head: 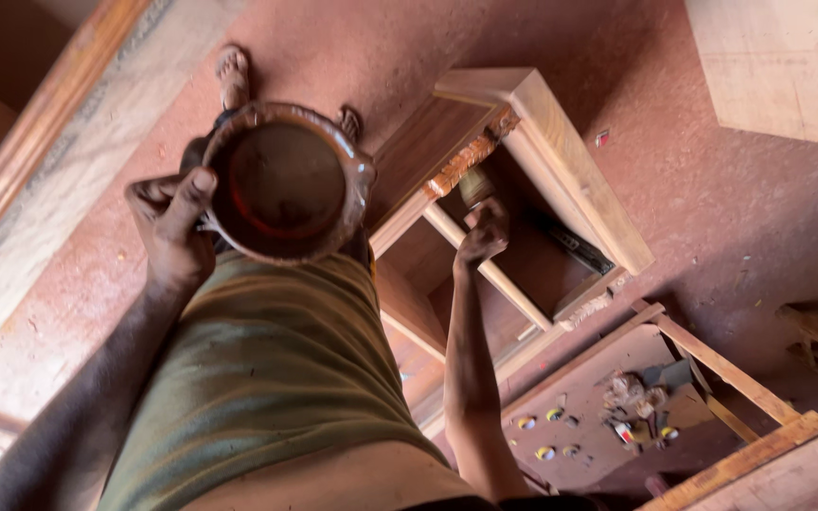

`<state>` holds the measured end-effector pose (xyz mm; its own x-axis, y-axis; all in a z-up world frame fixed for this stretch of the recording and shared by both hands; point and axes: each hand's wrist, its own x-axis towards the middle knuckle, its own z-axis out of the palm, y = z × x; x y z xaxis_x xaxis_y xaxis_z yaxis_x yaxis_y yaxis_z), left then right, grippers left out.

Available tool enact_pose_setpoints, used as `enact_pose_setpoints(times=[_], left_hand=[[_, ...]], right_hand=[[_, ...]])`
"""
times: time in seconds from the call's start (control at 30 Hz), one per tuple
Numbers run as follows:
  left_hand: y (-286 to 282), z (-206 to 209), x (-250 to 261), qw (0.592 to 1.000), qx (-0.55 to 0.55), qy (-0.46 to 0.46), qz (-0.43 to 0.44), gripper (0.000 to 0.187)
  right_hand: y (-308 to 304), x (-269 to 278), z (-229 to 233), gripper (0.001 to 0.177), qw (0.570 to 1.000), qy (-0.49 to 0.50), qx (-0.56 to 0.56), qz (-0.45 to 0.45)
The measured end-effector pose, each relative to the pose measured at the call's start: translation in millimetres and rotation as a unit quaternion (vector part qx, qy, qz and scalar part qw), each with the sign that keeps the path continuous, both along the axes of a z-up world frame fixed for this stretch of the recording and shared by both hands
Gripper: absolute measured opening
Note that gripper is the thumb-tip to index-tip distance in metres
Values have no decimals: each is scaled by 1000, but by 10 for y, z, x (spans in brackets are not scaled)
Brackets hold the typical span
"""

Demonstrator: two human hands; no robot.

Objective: The person pours a liquid from a can into a clay pot, stirs it with a brush, and then applies the liquid to the edges and carved details of a wooden cabinet. The person continues to paint different sections of the cabinet while holding the pot.

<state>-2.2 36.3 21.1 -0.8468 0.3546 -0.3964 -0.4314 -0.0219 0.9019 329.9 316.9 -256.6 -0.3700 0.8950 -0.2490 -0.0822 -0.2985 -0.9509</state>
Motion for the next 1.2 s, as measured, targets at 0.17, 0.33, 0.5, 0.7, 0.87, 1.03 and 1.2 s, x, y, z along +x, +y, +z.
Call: enact_pose_setpoints(times=[0.17,0.33,0.5,0.7,0.87,1.03,1.2], left_hand=[[-14,-21,45,1000,-20,-8,-2,46],[25,-138,32,1000,7,-10,-8,49],[-60,-206,82,998,-1,-49,46,34],[-206,-199,36,999,-41,7,-8,48],[-157,-117,-10,996,-78,27,-41,45],[-83,-111,-68,993,-80,49,-71,53],[-84,-171,-90,992,-83,71,-70,59]], right_hand=[[-122,65,173,8,982,-176,7,-66],[312,-113,134,8,971,-154,-89,-162],[704,-117,-175,17,939,-122,-136,-291],[973,-113,-501,18,911,-117,-141,-369],[1043,-308,-764,21,895,-2,-228,-383],[970,-47,-817,25,930,-33,-261,-256],[139,371,-687,17,943,-160,-248,-156]])
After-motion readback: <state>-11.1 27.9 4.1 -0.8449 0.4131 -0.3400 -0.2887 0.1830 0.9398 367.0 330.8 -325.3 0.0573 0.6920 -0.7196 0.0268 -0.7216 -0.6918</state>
